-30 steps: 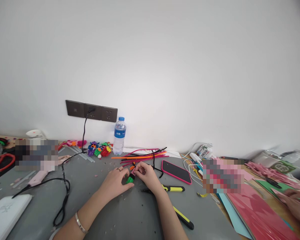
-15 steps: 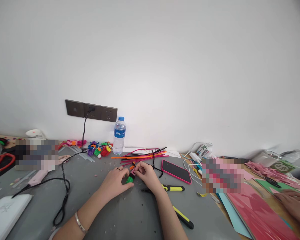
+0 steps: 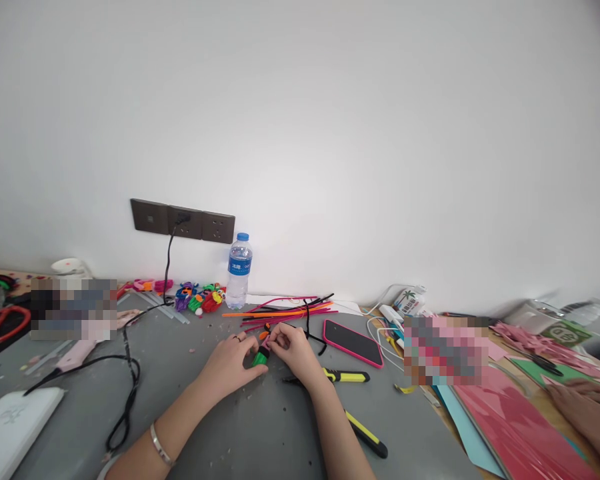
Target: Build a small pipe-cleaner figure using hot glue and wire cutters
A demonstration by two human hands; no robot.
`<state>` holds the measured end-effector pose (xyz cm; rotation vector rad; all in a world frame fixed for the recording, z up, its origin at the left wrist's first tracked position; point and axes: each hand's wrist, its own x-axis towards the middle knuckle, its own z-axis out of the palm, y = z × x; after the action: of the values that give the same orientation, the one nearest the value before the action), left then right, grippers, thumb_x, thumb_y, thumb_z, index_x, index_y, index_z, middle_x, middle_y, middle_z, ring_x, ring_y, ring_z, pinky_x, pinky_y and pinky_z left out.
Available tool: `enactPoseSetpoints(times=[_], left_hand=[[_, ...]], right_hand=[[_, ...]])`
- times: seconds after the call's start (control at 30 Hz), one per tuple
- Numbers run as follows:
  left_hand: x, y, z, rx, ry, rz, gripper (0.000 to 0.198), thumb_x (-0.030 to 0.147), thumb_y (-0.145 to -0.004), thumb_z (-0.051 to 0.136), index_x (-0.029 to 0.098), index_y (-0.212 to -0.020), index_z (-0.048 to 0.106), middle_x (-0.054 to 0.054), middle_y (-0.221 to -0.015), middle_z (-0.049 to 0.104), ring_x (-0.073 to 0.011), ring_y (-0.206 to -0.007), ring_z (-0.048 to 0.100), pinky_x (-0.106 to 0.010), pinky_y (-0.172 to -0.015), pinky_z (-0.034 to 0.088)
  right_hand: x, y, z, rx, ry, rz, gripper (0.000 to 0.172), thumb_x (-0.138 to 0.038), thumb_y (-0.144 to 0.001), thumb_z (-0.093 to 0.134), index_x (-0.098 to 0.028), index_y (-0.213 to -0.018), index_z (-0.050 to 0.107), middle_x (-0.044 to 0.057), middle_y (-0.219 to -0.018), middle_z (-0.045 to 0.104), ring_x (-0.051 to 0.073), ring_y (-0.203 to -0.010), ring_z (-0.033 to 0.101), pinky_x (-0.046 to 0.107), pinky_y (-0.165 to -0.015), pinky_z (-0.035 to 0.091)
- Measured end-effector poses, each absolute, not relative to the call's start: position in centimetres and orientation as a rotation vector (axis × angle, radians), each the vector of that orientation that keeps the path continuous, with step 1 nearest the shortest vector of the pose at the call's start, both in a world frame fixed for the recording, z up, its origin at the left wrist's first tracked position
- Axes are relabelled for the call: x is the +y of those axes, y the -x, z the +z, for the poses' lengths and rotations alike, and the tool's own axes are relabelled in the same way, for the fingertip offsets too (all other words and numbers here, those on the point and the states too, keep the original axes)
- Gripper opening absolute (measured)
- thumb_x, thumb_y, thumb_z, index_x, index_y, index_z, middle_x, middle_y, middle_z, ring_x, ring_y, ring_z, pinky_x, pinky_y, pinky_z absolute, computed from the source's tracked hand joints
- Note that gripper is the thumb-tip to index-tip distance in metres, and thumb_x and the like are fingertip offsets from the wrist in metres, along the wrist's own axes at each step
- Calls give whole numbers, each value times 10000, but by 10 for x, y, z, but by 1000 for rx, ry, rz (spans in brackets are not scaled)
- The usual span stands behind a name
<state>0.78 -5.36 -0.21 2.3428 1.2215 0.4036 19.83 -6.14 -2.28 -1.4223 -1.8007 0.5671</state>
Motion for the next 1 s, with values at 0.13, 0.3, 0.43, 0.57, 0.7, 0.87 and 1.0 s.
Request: enactPoseSetpoints(times=[0.13, 0.3, 0.43, 0.57, 0.7, 0.87, 1.0], left_hand=[[-53, -7, -2, 1222, -2343, 403, 222, 451, -768, 585, 238, -818, 547, -30, -870, 600, -244, -834, 574, -310, -680, 402], [-53, -8, -3, 1221, -2346, 412, 223, 454, -766, 581, 240, -818, 551, -25, -858, 596, -244, -832, 573, -309, -683, 403], [-52, -8, -4, 1224, -2341, 414, 232, 459, -763, 584, 238, -819, 547, -23, -853, 593, -241, -821, 570, -311, -683, 403], [-52, -7, -6, 1219, -2342, 423, 225, 454, -765, 581, 238, -817, 545, -25, -853, 594, -238, -811, 566, -315, -683, 401], [-52, -8, -5, 1218, -2341, 425, 215, 443, -760, 583, 238, -814, 544, -29, -854, 600, -242, -810, 566, -319, -675, 398], [-51, -8, -6, 1219, -2348, 426, 210, 438, -757, 587, 239, -807, 543, -28, -857, 603, -241, -809, 572, -318, -672, 398], [-52, -8, -6, 1220, -2349, 428, 217, 451, -762, 589, 244, -810, 547, -26, -864, 607, -242, -824, 575, -308, -675, 399]], right_hand=[[-63, -197, -20, -1809, 1439, 555, 77, -156, -751, 593, -207, -694, 595, -85, -543, 435, 106, -521, 426, 269, -716, 343], [-64, -196, -19, -1814, 1452, 548, 81, -153, -747, 585, -210, -691, 582, -93, -533, 411, 108, -514, 436, 290, -764, 344], [-64, -196, -20, -1818, 1457, 547, 77, -152, -750, 574, -211, -701, 571, -94, -541, 411, 107, -520, 447, 299, -792, 340], [-65, -196, -19, -1827, 1452, 554, 81, -151, -753, 564, -214, -706, 547, -97, -540, 401, 107, -516, 440, 299, -790, 341], [-66, -196, -19, -1833, 1426, 540, 93, -146, -759, 553, -223, -716, 522, -99, -551, 407, 107, -513, 434, 296, -791, 352], [-66, -196, -21, -1850, 1391, 523, 119, -133, -760, 549, -225, -712, 492, -105, -547, 397, 100, -496, 402, 291, -769, 351], [-67, -196, -20, -1861, 1386, 481, 155, -148, -775, 550, -230, -704, 440, -95, -572, 403, 110, -527, 392, 275, -734, 349]])
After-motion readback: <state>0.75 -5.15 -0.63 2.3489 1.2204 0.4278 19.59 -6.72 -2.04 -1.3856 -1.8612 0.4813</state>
